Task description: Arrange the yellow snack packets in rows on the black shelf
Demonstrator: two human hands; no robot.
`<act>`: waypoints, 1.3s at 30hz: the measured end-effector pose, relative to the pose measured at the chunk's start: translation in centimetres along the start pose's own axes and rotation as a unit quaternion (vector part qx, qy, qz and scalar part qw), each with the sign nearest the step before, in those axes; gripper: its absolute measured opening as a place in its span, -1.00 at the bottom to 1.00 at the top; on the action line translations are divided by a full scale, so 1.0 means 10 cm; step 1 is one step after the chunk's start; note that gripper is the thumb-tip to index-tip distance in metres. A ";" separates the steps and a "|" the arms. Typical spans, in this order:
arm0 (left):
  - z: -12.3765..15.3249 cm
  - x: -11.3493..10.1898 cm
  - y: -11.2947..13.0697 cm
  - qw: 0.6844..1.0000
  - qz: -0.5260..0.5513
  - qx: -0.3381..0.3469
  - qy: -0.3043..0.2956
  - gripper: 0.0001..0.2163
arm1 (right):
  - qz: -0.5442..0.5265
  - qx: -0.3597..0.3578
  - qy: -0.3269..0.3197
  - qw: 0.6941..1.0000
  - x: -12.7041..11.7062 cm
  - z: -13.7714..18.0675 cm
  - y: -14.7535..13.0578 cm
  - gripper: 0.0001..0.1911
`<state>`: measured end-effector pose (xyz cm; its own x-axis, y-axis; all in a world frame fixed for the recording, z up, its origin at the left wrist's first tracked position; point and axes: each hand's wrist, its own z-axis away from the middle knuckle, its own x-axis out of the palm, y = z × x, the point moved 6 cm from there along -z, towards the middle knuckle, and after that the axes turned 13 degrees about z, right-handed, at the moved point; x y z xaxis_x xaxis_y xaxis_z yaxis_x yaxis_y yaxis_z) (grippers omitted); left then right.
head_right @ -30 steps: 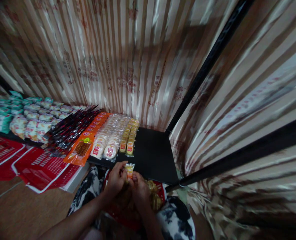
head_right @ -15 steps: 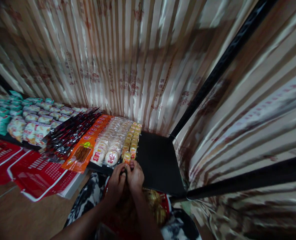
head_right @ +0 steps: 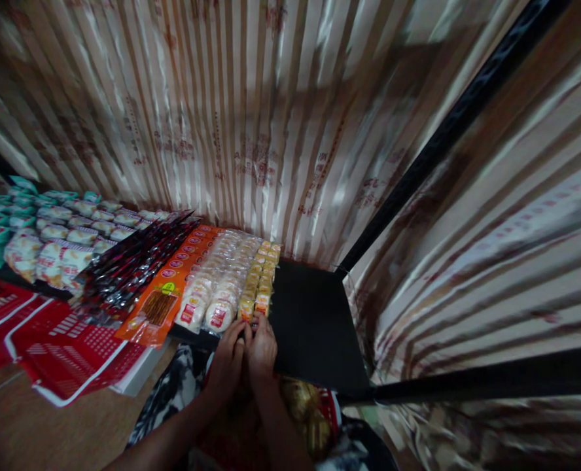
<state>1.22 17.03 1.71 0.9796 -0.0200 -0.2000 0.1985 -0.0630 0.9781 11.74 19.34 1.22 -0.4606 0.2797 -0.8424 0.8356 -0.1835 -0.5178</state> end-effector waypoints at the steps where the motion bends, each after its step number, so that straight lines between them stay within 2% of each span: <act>1: 0.00 0.00 -0.01 1.000 -0.001 0.001 0.001 -0.59 | -0.011 -0.002 0.004 1.000 0.01 0.00 0.01 -0.65; 7: 0.01 0.03 -0.07 1.000 -0.012 0.022 -0.003 -0.58 | -0.042 -0.025 0.030 0.998 0.11 0.01 0.08 -0.62; 12: 0.03 0.06 -0.12 0.999 -0.024 0.037 0.004 -0.57 | -0.053 -0.053 0.020 0.997 0.17 0.04 0.16 -0.58; 19: 0.06 0.07 -0.11 0.997 -0.035 0.063 0.005 -0.57 | -0.031 -0.091 0.065 0.993 0.10 0.10 0.20 -0.54; 24: 0.05 0.08 -0.10 0.995 -0.054 0.084 0.013 -0.59 | -0.015 -0.137 0.053 0.989 0.12 0.08 0.15 -0.54; 29: 0.02 0.10 -0.10 0.994 -0.067 0.090 0.012 -0.60 | -0.031 -0.130 0.066 0.989 0.08 0.09 0.16 -0.56; 35: 0.00 0.12 -0.04 0.983 -0.105 0.153 -0.001 -0.62 | -0.009 -0.112 0.150 0.982 -0.11 0.09 0.21 -0.59; 39: -0.02 0.13 -0.02 0.977 -0.117 0.178 -0.011 -0.61 | 0.001 -0.102 0.147 0.984 -0.09 0.03 0.26 -0.58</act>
<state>2.51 17.25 1.25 0.9074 0.0152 -0.4199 0.3883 -0.4120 0.8243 14.29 18.35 0.57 -0.3778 0.5449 -0.7486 0.8930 0.0009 -0.4500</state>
